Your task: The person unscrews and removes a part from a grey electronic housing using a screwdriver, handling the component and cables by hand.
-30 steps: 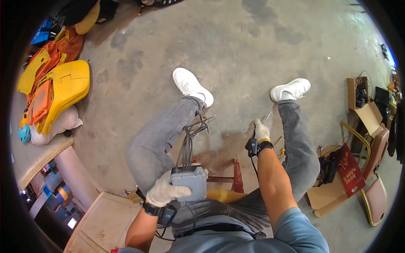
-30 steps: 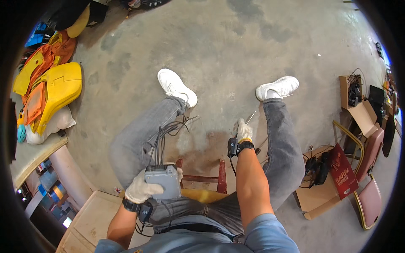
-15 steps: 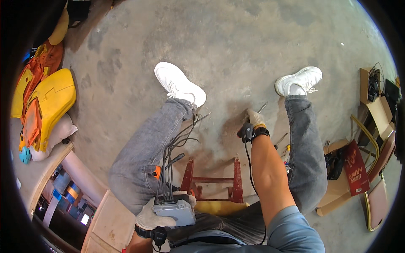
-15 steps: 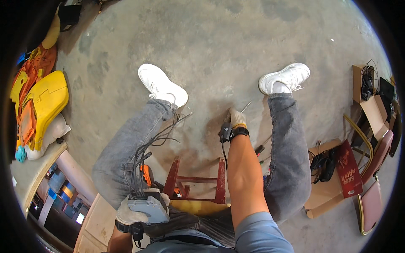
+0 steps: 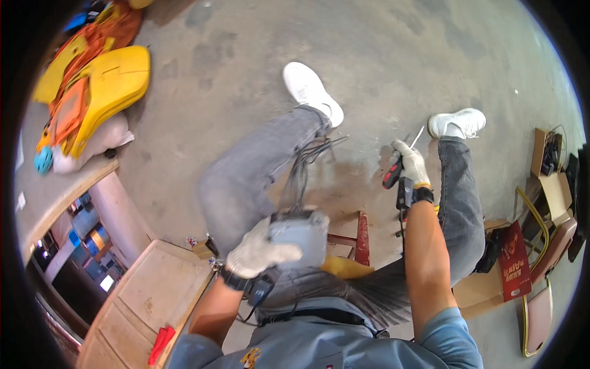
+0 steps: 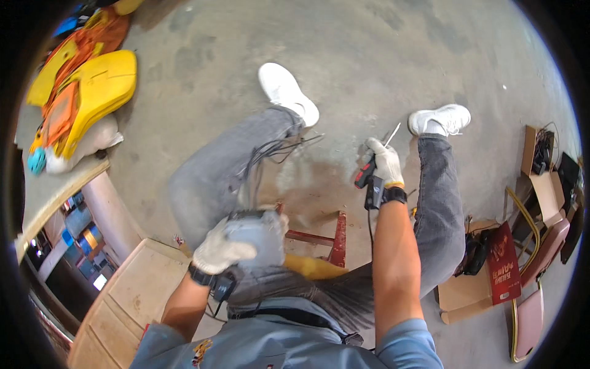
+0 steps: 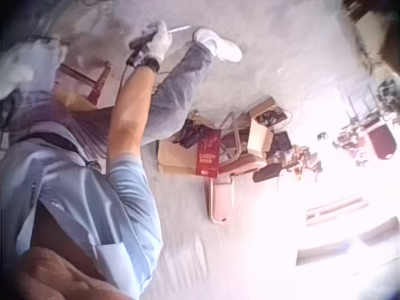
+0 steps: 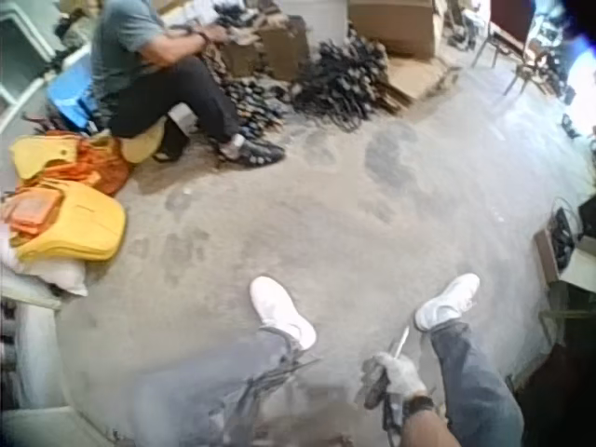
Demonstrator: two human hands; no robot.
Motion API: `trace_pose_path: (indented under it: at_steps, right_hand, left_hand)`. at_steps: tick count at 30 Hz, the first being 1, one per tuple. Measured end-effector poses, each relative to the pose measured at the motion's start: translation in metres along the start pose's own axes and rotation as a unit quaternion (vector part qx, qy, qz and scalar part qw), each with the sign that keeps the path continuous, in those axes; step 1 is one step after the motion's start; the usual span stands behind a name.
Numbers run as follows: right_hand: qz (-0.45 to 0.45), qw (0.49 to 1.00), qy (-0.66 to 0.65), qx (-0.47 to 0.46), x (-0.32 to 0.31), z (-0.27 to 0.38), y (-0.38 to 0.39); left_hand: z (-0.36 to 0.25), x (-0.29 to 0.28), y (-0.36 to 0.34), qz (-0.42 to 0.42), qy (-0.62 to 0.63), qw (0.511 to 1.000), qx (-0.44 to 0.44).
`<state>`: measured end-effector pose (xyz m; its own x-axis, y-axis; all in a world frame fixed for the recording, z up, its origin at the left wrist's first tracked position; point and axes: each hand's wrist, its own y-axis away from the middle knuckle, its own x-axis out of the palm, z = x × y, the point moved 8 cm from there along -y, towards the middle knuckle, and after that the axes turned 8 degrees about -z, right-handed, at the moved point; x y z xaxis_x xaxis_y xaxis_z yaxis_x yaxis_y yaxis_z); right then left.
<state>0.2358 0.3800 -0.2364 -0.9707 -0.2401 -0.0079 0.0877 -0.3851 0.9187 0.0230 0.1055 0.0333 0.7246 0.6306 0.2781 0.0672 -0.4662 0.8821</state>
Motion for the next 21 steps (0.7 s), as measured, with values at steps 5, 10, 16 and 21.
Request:
trace_pose_path:
  at_steps: [5, 10, 16, 21]
  right_hand:
    - [0.097, 0.985, 0.041, -0.134, 0.073, 0.073, 0.141]
    - [0.167, 0.926, 0.223, -0.254, 0.118, 0.071, 0.295]
    - [0.11, 0.862, 0.305, -0.39, 0.121, 0.044, 0.337]
    - [0.071, 0.75, 0.359, -0.551, 0.128, 0.049, 0.355]
  left_hand:
    - [-0.005, 0.002, -0.003, 0.014, 0.008, 0.995, 0.094]
    - [-0.008, 0.003, 0.002, 0.031, 0.055, 0.983, 0.174]
    - [-0.008, 0.004, -0.003, 0.05, 0.017, 0.964, 0.262]
    - [-0.004, -0.001, -0.006, 0.016, -0.029, 0.953, 0.301]
